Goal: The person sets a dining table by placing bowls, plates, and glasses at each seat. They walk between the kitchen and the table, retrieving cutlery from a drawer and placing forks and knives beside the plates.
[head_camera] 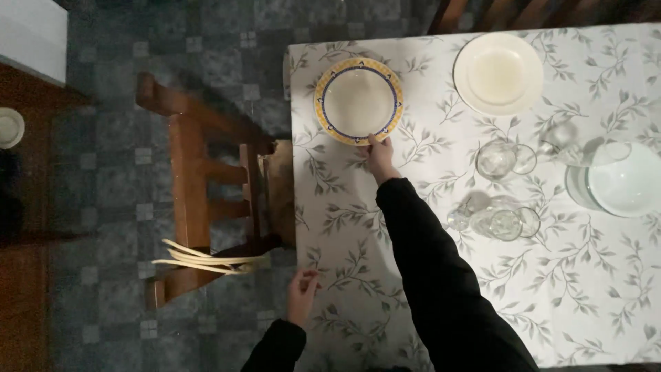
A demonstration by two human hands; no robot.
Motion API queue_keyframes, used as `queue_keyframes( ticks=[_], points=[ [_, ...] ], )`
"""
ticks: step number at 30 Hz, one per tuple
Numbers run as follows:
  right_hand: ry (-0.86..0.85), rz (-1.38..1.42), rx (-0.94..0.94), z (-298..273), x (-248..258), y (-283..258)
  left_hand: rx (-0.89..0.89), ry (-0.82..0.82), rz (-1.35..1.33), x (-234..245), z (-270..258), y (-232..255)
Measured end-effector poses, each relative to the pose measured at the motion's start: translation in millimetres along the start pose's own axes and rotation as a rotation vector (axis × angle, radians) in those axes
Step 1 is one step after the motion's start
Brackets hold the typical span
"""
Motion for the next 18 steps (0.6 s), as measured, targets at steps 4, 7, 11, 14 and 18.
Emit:
queue_keyframes(
  ticks=[4,7,11,14,18],
  points=[
    [0.09,-0.044,-0.031,-34.3,-4.3,-13.6,-0.052,-0.055,-0.013,11.5,19.0,-7.9],
    [0.06,-0.238,-0.044,-82.5,1.4,-21.3,-0.12,-0.077,-0.054,4.7,27.6,34.0],
    [0.084,-0.289,-0.151,-170.0,-1.5,-38.4,-0.138,0.135,0.257,19.2,59.5,74.2],
    [0.01,-0.349,-0.261,-246.0,-3.3,-56.7,-0.347,0.164,0.24,1.7,51.0,131.4],
    [-0.089,-0.446,-0.376,-327.7,33.9,-65.5,-0.187,0.183,0.411,-36.3,0.7,195.7]
  ],
)
Point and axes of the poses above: each hand's wrist, its own z-axis towards the middle knuckle, its own x-axis out of the back of the hand, y = z × x, the point moved 7 cm from there along z, towards the middle knuckle, and after that the axes turned 10 degrees about -y, right-handed, at the moved point
